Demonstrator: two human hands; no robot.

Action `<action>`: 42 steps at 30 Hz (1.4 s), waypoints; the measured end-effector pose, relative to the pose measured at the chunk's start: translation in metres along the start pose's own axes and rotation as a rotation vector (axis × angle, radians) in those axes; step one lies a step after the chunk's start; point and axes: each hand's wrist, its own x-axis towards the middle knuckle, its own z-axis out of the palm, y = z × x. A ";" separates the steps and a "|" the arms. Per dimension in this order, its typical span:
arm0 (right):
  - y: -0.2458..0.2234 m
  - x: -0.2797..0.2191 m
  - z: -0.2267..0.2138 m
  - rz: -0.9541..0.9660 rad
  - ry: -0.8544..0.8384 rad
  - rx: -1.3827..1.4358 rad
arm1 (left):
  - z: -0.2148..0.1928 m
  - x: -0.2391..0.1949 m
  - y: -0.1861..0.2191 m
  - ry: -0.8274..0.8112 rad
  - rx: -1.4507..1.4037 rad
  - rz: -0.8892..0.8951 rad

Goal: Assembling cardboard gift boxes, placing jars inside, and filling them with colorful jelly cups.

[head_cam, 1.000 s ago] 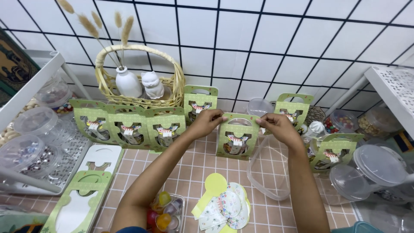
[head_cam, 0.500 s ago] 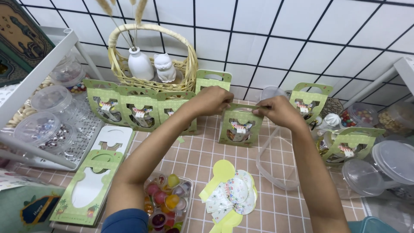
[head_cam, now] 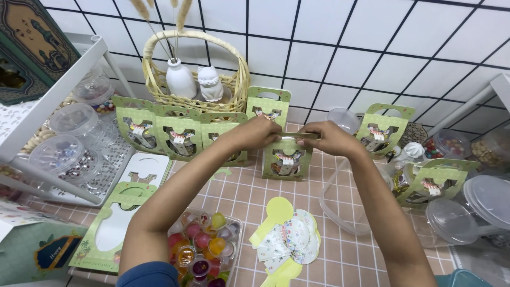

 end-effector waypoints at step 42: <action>-0.079 0.039 0.232 -0.088 -0.102 0.457 | -0.109 -0.151 -0.043 -0.243 -0.075 -0.551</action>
